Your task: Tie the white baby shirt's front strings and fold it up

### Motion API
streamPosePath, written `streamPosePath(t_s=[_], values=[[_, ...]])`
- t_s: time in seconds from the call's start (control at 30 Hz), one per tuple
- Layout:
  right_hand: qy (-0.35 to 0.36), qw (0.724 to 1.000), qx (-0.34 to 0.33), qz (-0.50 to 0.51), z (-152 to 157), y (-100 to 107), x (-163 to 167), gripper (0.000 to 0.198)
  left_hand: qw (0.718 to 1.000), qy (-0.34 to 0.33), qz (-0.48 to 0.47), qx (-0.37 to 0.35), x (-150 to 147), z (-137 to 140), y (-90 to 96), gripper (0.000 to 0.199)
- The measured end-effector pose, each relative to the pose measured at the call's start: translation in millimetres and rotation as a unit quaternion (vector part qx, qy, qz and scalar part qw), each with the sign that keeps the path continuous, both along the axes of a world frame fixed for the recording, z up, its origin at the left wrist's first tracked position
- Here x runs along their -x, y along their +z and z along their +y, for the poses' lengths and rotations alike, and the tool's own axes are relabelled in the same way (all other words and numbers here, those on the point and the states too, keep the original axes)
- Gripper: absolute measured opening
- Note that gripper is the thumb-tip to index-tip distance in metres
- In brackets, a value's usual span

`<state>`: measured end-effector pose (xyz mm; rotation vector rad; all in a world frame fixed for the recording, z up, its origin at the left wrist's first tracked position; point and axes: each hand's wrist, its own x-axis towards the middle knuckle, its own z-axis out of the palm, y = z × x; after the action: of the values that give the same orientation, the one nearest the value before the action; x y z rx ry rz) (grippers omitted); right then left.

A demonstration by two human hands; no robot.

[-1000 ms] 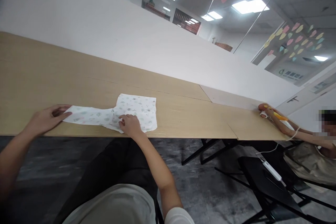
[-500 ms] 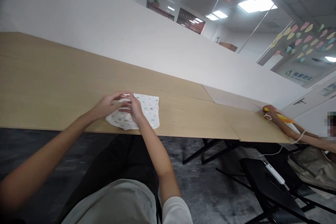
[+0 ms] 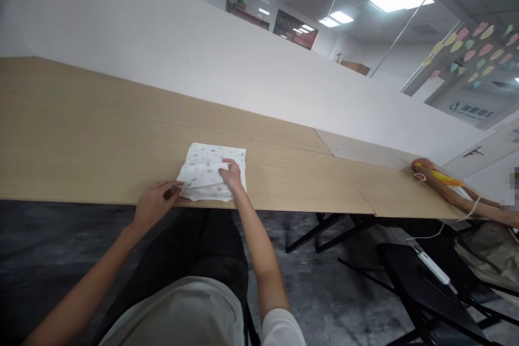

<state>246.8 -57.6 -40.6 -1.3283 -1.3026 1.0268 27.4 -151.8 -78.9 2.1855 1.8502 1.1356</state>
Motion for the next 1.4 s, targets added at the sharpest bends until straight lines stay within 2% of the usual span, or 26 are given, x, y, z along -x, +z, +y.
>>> streamPosePath(t_s=[0.17, 0.57, 0.7, 0.83, 0.93, 1.03, 1.1, 1.23, 1.33, 1.4], values=[[-0.033, 0.990, -0.024, -0.134, 1, -7, -5, 0.038, 1.000, 0.004, -0.010, -0.010, -6, 0, -2.6, 0.036], [-0.016, 0.966, -0.040, -0.256, 2, -6, -11, 0.039, 0.999, -0.023, 0.016, -0.036, -8, 0, -7.5, 0.037], [0.008, 0.939, -0.075, -0.335, -4, -10, -12, 0.041, 0.997, -0.034, 0.046, -0.052, -8, -3, -9.8, 0.040], [-0.001, 0.905, -0.092, -0.414, -9, -8, -11, 0.042, 0.996, -0.055, 0.047, -0.045, -6, -3, -7.5, 0.040], [-0.011, 0.882, -0.114, -0.458, -12, -1, -19, 0.046, 0.996, -0.087, -0.006, -0.014, 3, 2, -3.1, 0.040], [-0.018, 0.869, -0.149, -0.472, -13, 8, -42, 0.047, 0.992, -0.102, -0.070, 0.013, 18, 13, 2.6, 0.046], [0.000, 0.861, -0.167, -0.481, -15, 11, -63, 0.043, 0.991, -0.119, -0.060, 0.010, 30, 22, 5.9, 0.047], [0.084, 0.845, -0.175, -0.498, -20, 7, -99, 0.039, 0.985, -0.173, 0.014, 0.001, 44, 36, 7.4, 0.043], [0.134, 0.845, -0.188, -0.483, -25, 0, -109, 0.043, 0.981, -0.190, 0.033, 0.033, 46, 40, 4.8, 0.044], [0.142, 0.850, -0.193, -0.469, -27, -3, -108, 0.043, 0.979, -0.191, 0.038, 0.054, 46, 41, 3.7, 0.044]])
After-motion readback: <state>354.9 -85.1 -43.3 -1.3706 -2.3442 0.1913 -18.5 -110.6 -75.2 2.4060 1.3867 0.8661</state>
